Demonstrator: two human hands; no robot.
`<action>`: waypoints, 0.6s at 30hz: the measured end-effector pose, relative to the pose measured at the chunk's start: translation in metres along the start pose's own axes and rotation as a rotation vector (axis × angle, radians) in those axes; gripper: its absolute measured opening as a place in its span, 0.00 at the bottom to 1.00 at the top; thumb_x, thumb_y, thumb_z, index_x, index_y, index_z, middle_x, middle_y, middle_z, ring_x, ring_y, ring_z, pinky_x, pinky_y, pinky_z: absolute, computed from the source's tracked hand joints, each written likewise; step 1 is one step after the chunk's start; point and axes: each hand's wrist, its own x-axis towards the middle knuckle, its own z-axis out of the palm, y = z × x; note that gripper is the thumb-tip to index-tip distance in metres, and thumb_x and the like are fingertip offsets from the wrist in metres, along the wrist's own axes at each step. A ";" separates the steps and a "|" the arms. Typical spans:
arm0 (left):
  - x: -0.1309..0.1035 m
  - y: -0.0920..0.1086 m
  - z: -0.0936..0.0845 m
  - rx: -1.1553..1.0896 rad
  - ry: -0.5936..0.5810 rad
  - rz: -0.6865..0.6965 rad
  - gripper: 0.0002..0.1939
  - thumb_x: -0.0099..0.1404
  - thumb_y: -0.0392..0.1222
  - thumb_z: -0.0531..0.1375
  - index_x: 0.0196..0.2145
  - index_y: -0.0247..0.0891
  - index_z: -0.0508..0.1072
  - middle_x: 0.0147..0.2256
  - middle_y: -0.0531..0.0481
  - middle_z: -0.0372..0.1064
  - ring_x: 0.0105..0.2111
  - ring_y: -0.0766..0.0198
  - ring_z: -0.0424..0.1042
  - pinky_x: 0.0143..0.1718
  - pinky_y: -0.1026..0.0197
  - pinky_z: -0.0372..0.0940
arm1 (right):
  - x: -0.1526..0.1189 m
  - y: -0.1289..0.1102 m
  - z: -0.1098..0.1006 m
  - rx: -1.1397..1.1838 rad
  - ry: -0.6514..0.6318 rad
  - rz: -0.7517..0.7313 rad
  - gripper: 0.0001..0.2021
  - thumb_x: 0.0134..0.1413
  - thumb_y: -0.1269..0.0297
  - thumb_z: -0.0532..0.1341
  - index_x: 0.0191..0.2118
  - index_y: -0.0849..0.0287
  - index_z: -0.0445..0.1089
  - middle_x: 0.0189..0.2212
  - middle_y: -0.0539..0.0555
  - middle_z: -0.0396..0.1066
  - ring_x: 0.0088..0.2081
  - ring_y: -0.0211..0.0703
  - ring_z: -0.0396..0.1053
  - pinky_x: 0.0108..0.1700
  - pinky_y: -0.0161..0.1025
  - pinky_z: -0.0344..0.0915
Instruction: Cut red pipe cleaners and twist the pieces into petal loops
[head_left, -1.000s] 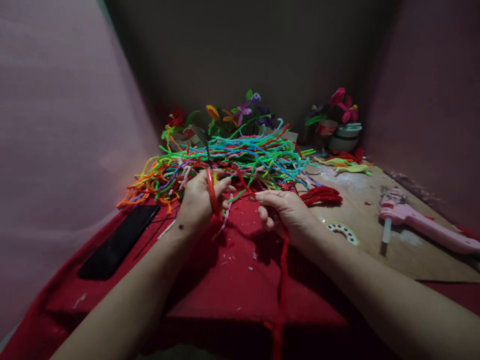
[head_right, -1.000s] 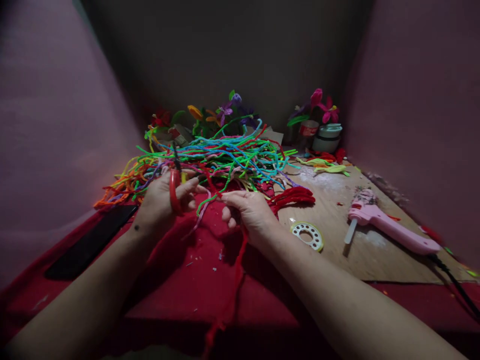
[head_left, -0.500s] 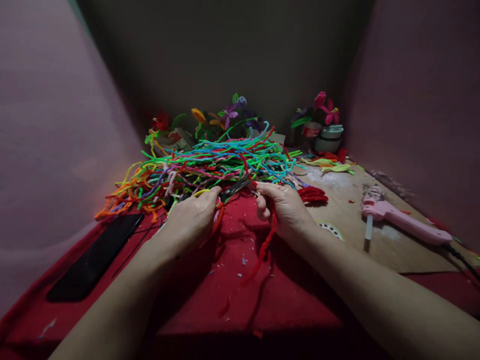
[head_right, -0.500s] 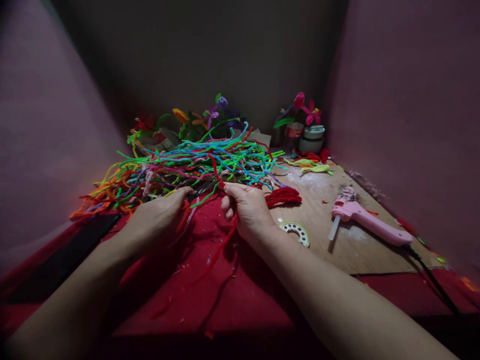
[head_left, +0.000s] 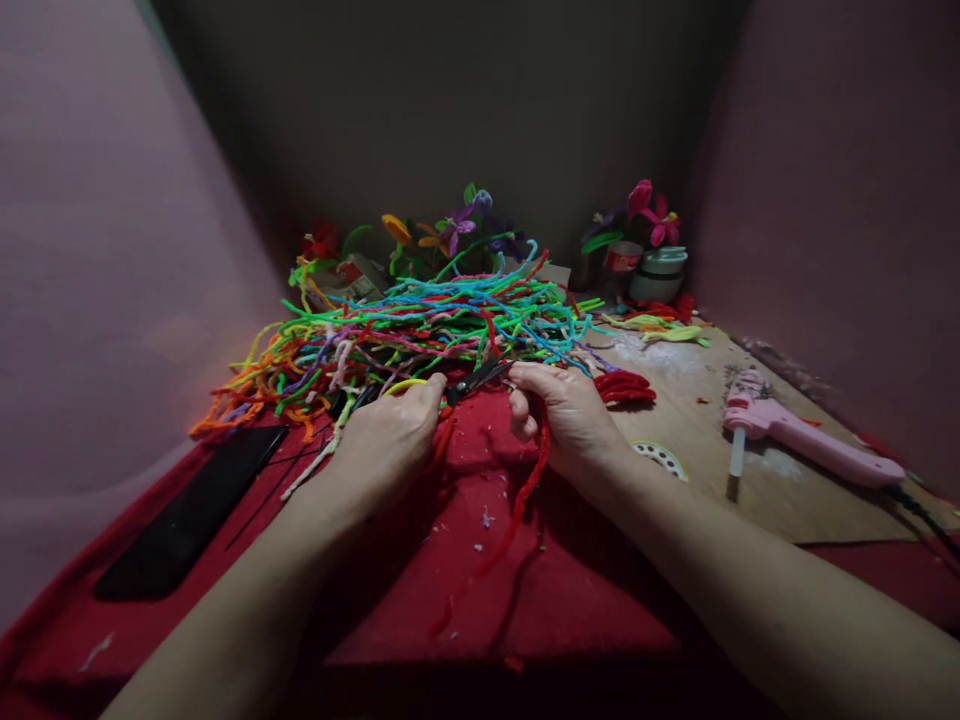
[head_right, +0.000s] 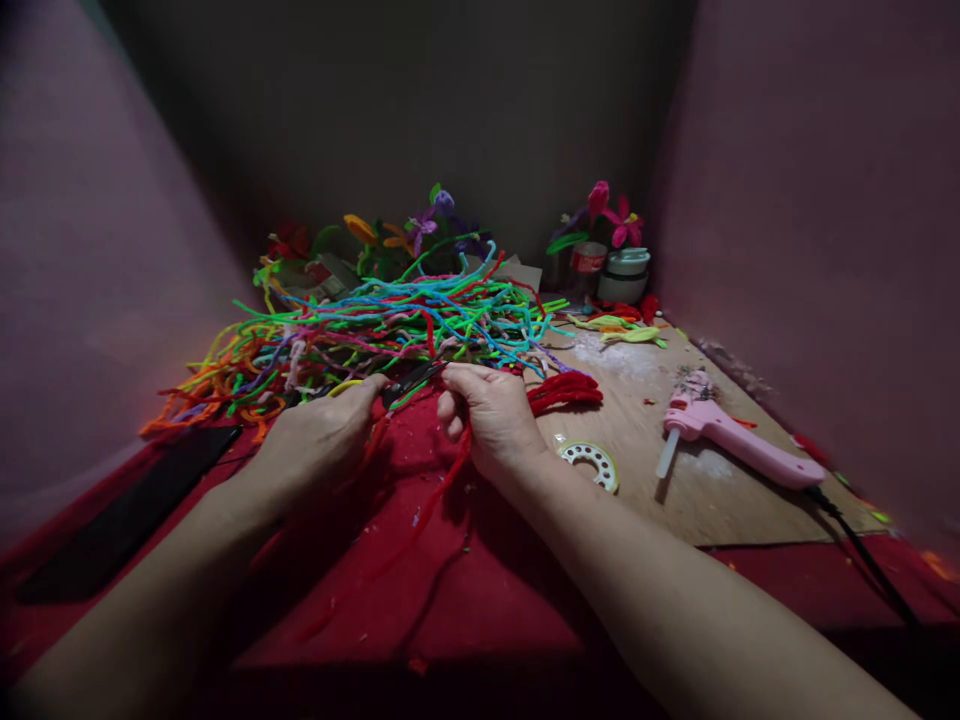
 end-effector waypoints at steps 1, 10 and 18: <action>0.000 0.001 0.000 0.000 -0.001 -0.007 0.22 0.63 0.36 0.44 0.55 0.34 0.57 0.43 0.37 0.70 0.33 0.54 0.73 0.26 0.60 0.63 | 0.000 0.000 0.000 0.000 0.002 -0.005 0.04 0.42 0.68 0.59 0.22 0.62 0.65 0.10 0.45 0.61 0.10 0.29 0.53 0.13 0.29 0.48; -0.001 0.003 -0.005 -0.031 -0.030 -0.044 0.21 0.62 0.37 0.46 0.53 0.35 0.60 0.38 0.40 0.72 0.27 0.55 0.73 0.20 0.64 0.56 | 0.001 0.002 -0.001 -0.020 0.008 -0.010 0.04 0.42 0.67 0.59 0.25 0.63 0.66 0.10 0.45 0.61 0.10 0.28 0.53 0.12 0.28 0.48; 0.002 0.004 -0.020 -1.185 0.244 -0.360 0.16 0.55 0.44 0.59 0.41 0.37 0.64 0.25 0.50 0.70 0.17 0.66 0.66 0.19 0.67 0.58 | 0.000 0.004 -0.003 -0.022 -0.012 0.013 0.06 0.44 0.67 0.58 0.22 0.63 0.65 0.10 0.45 0.61 0.10 0.28 0.53 0.13 0.29 0.47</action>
